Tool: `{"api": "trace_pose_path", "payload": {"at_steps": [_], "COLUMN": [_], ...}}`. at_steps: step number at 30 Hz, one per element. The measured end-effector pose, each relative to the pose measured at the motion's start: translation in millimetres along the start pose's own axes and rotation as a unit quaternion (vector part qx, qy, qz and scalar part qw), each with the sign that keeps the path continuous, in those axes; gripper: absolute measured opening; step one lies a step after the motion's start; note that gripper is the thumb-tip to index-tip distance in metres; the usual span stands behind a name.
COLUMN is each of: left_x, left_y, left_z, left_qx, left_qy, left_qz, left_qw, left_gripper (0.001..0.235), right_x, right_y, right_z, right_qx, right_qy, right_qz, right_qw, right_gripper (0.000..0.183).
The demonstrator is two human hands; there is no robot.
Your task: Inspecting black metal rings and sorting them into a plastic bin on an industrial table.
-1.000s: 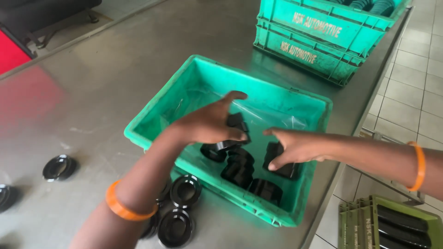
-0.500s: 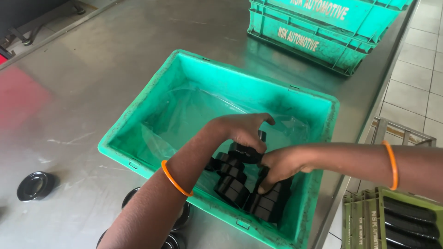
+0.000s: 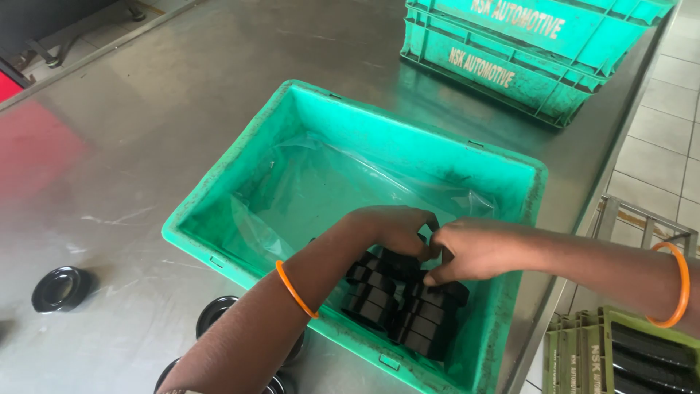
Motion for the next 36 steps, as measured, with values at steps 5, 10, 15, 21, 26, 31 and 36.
{"api": "trace_pose_path", "payload": {"at_steps": [5,10,15,21,26,31,36], "left_x": [8.9,40.2,70.1,214.6,334.5,368.9,351.0], "left_y": [2.0,10.0,9.0,3.3,-83.2,-166.7,-177.2], "left_z": [-1.3,-0.8,14.2,-26.6,-5.8,46.7,65.7], "left_qx": [-0.035,-0.066,-0.027,-0.043,-0.056,-0.111,-0.232], "left_qy": [0.001,0.037,0.017,-0.058,0.108,0.211,0.260], "left_qz": [-0.030,-0.028,-0.094,-0.408,-0.558,-0.519,-0.394], "left_qw": [0.999,0.997,0.995,0.910,0.821,0.821,0.850], "left_gripper": [0.080,0.065,0.060,0.041,0.039,0.086,0.086], "right_x": [-14.4,-25.3,-33.4,-47.9,52.5,85.4,15.7], "right_y": [7.2,4.3,2.7,-19.7,-21.2,-136.5,-165.8], "right_z": [-4.4,-2.7,-5.2,-27.2,72.7,192.0,288.7], "right_qx": [-0.005,-0.076,-0.057,-0.107,0.008,-0.073,-0.032], "right_qy": [-0.041,-0.064,-0.048,0.050,0.151,0.369,0.297], "right_qz": [-0.096,-0.068,-0.084,-0.105,-0.395,-0.422,-0.366], "right_qw": [0.995,0.993,0.994,0.987,0.906,0.825,0.881], "right_gripper": [0.073,0.086,0.090,0.081,0.058,0.055,0.077]}}
Point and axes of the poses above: each hand's wrist, its own x-axis away from the middle knuckle, its own y-axis out of the back of the hand, z = x × y, the point moved 3 cm from there along -x, towards the middle knuckle, and after that the axes turned 3 degrees about x, right-handed, at the moved point
